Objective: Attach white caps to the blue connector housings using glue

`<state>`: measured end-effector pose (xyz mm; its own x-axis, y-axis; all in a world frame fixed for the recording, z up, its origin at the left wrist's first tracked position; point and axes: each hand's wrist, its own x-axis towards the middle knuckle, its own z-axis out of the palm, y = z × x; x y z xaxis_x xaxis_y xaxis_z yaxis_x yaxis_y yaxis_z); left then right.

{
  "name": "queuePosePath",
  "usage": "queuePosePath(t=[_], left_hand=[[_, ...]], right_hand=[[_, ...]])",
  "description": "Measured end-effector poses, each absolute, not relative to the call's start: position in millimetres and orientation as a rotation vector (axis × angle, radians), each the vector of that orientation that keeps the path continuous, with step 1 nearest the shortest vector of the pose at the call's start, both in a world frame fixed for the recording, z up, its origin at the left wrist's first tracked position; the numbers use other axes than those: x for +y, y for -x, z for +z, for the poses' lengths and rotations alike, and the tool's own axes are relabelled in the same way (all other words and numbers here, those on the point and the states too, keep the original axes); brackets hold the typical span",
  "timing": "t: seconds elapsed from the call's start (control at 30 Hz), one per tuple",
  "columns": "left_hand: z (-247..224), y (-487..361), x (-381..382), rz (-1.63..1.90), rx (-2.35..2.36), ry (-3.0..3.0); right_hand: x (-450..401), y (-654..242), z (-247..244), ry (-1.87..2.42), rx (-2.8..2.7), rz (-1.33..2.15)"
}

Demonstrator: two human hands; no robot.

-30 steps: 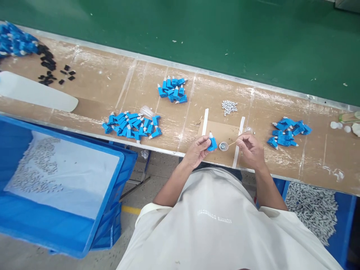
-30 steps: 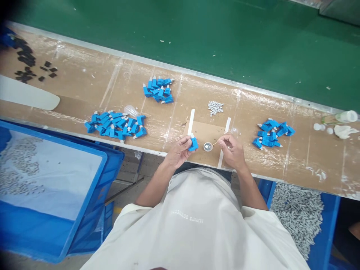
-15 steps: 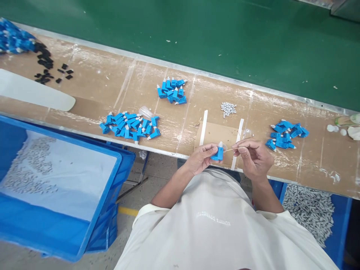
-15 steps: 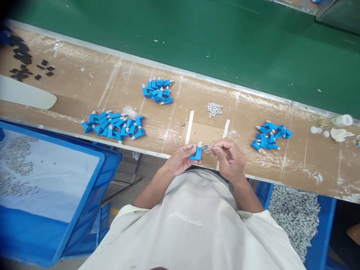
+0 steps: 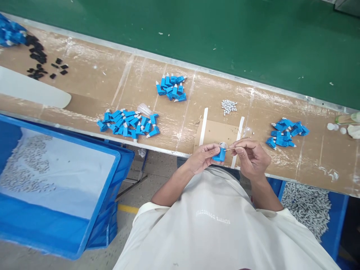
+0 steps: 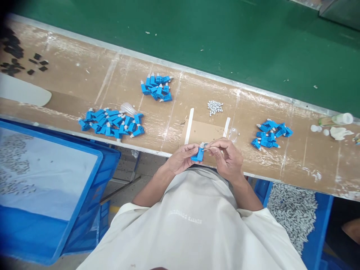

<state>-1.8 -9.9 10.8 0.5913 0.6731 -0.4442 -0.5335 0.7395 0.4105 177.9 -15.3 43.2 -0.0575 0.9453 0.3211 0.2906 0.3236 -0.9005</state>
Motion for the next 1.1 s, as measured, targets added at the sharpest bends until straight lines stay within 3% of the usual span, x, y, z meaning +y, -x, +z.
queuePosePath(t=[0.57, 1.1], left_hand=[[6, 4, -9, 0.694, 0.605, -0.243], [-11, 13, -7, 0.704, 0.539, -0.19]], right_hand=[[-8, -183, 50, 0.999, -1.909, 0.626], [5, -195, 38, 1.183, -1.545, 0.7]])
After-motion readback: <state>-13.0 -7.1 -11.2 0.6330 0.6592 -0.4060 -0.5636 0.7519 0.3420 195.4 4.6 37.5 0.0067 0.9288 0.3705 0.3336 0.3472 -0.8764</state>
